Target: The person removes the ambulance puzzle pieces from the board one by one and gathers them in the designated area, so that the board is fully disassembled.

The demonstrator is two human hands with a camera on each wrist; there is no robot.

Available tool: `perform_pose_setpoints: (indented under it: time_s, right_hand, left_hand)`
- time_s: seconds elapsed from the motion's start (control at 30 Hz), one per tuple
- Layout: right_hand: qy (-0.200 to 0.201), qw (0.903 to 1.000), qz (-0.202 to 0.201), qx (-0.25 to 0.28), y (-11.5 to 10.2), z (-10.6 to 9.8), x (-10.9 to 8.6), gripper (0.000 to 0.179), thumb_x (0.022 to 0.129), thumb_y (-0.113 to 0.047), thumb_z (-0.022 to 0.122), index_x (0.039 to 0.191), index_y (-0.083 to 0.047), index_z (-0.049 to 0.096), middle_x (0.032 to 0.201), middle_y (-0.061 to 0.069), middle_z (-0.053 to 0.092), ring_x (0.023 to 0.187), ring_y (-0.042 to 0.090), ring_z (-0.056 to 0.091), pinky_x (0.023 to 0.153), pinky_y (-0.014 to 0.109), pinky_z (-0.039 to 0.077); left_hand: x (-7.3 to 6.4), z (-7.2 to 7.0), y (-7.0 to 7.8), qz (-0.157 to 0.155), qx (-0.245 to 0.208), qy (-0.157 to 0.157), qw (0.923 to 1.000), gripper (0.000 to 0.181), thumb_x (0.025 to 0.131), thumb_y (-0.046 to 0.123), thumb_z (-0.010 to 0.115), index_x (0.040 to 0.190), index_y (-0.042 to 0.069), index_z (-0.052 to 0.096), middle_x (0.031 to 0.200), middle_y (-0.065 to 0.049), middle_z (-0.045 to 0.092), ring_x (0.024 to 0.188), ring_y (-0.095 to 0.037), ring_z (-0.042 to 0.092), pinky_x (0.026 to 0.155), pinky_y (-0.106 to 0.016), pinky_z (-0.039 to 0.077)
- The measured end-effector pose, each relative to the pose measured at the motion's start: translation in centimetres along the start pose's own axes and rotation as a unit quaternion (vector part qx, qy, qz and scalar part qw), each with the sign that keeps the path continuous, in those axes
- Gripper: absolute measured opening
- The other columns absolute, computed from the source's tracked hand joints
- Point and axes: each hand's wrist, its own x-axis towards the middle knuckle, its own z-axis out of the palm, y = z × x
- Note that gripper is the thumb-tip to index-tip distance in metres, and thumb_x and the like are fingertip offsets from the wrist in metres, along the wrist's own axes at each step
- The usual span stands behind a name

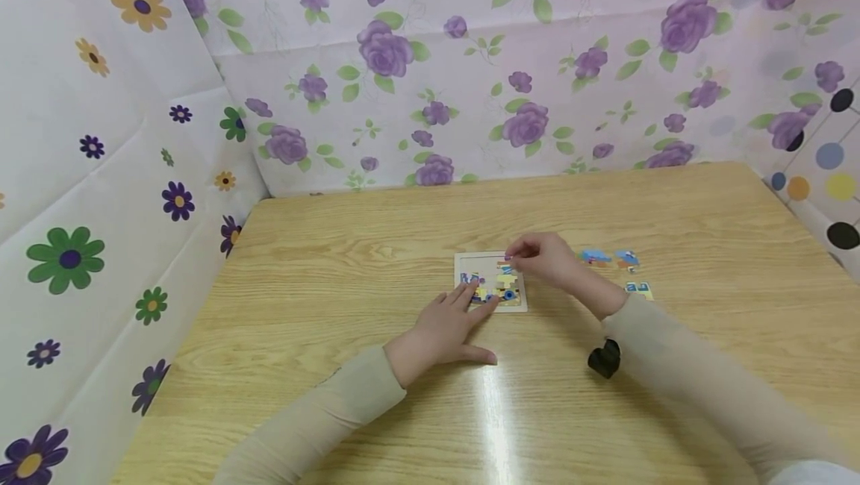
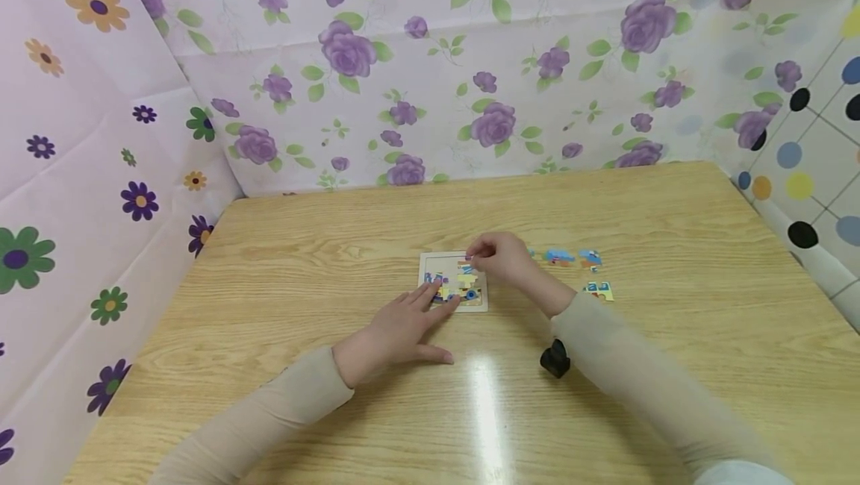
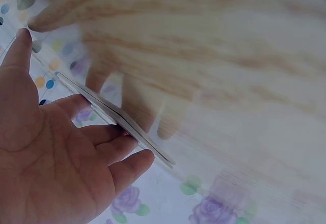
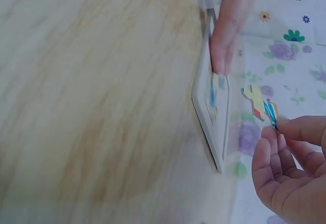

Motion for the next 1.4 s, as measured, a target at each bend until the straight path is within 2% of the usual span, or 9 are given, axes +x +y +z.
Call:
perform_pose_setpoints:
  time_s: [0.23,0.37,0.6,0.83,1.03,1.07,1.17,1.3,1.4]
  right_hand:
    - [0.005,0.9998,0.018,0.010,0.2,-1.9,-1.2,0.020,0.091,-0.009,0.061,0.107,0.002,0.067,0.094,0.014,0.067,0.082,0.018,0.063,0.075,0.037,0.055]
    - [0.007,0.9997,0.021,0.003,0.4,-2.9,-1.9,0.021,0.092,-0.011,0.061,0.108,0.002,0.066,0.094,0.013,0.067,0.084,0.020,0.063,0.077,0.039,0.055]
    - [0.009,0.9993,0.037,0.001,0.9,-4.2,-3.0,0.022,0.092,-0.011,0.061,0.109,0.002,0.065,0.096,0.013,0.066,0.081,0.014,0.061,0.076,0.036,0.055]
    - [0.004,0.9990,0.045,-0.007,1.7,-5.7,-4.2,0.023,0.093,-0.012,0.059,0.110,0.003,0.064,0.096,0.013,0.065,0.083,0.017,0.062,0.074,0.032,0.055]
    - [-0.003,0.9987,0.050,-0.007,2.8,-6.4,-5.1,0.025,0.094,-0.011,0.057,0.112,0.006,0.063,0.097,0.014,0.064,0.081,0.014,0.060,0.074,0.032,0.055]
    - [-0.004,0.9986,0.052,-0.009,3.0,-6.5,-5.2,0.025,0.094,-0.012,0.057,0.112,0.005,0.062,0.098,0.014,0.065,0.081,0.014,0.060,0.072,0.031,0.055]
    - [-0.004,0.9977,0.063,-0.025,3.5,-6.9,-5.5,0.025,0.095,-0.014,0.057,0.113,0.002,0.063,0.098,0.014,0.066,0.078,0.019,0.061,0.053,0.029,0.050]
    - [-0.009,0.9970,0.067,-0.039,4.1,-7.3,-5.8,0.025,0.095,-0.015,0.056,0.112,0.002,0.065,0.096,0.013,0.067,0.067,0.018,0.057,0.040,0.027,0.039]
    - [-0.012,0.9973,0.059,-0.043,4.7,-7.5,-6.0,0.024,0.095,-0.011,0.056,0.111,0.004,0.065,0.098,0.014,0.068,0.068,0.012,0.058,0.048,0.026,0.046]
  left_hand:
    - [0.0,0.1,0.0,-0.005,0.007,-0.006,0.9999,0.092,0.080,0.075,0.047,0.154,0.030,0.014,0.160,-0.013,0.009,0.147,-0.027,0.014,0.114,-0.045,0.028]
    - [0.0,0.1,-0.2,-0.001,0.011,0.002,0.9999,0.092,0.080,0.075,0.047,0.154,0.030,0.015,0.159,-0.014,0.010,0.146,-0.028,0.015,0.113,-0.046,0.029]
    - [-0.1,0.0,-0.2,0.001,0.001,0.003,1.0000,0.091,0.081,0.073,0.049,0.154,0.029,0.015,0.159,-0.015,0.010,0.146,-0.028,0.015,0.114,-0.046,0.028]
    - [-0.1,-0.1,-0.1,0.000,0.004,0.001,1.0000,0.091,0.081,0.072,0.049,0.154,0.029,0.015,0.159,-0.014,0.010,0.146,-0.028,0.015,0.114,-0.045,0.028]
    - [-0.1,-0.3,0.0,0.000,0.004,0.000,1.0000,0.091,0.081,0.073,0.049,0.154,0.029,0.016,0.159,-0.014,0.011,0.146,-0.028,0.015,0.114,-0.045,0.028]
    - [-0.1,-0.3,0.0,0.000,0.005,0.000,1.0000,0.091,0.081,0.073,0.049,0.154,0.029,0.016,0.159,-0.014,0.011,0.146,-0.028,0.015,0.114,-0.045,0.028]
    - [-0.1,-0.2,0.0,-0.001,0.003,-0.002,1.0000,0.091,0.081,0.073,0.049,0.154,0.029,0.015,0.159,-0.014,0.010,0.147,-0.027,0.014,0.114,-0.045,0.028]
    - [-0.1,-0.1,0.0,0.000,0.001,-0.004,1.0000,0.091,0.081,0.072,0.049,0.154,0.029,0.016,0.159,-0.014,0.010,0.147,-0.027,0.014,0.114,-0.045,0.028]
    - [-0.1,-0.1,0.1,0.002,0.002,-0.004,1.0000,0.091,0.082,0.072,0.049,0.154,0.029,0.015,0.159,-0.014,0.010,0.146,-0.028,0.015,0.114,-0.045,0.028]
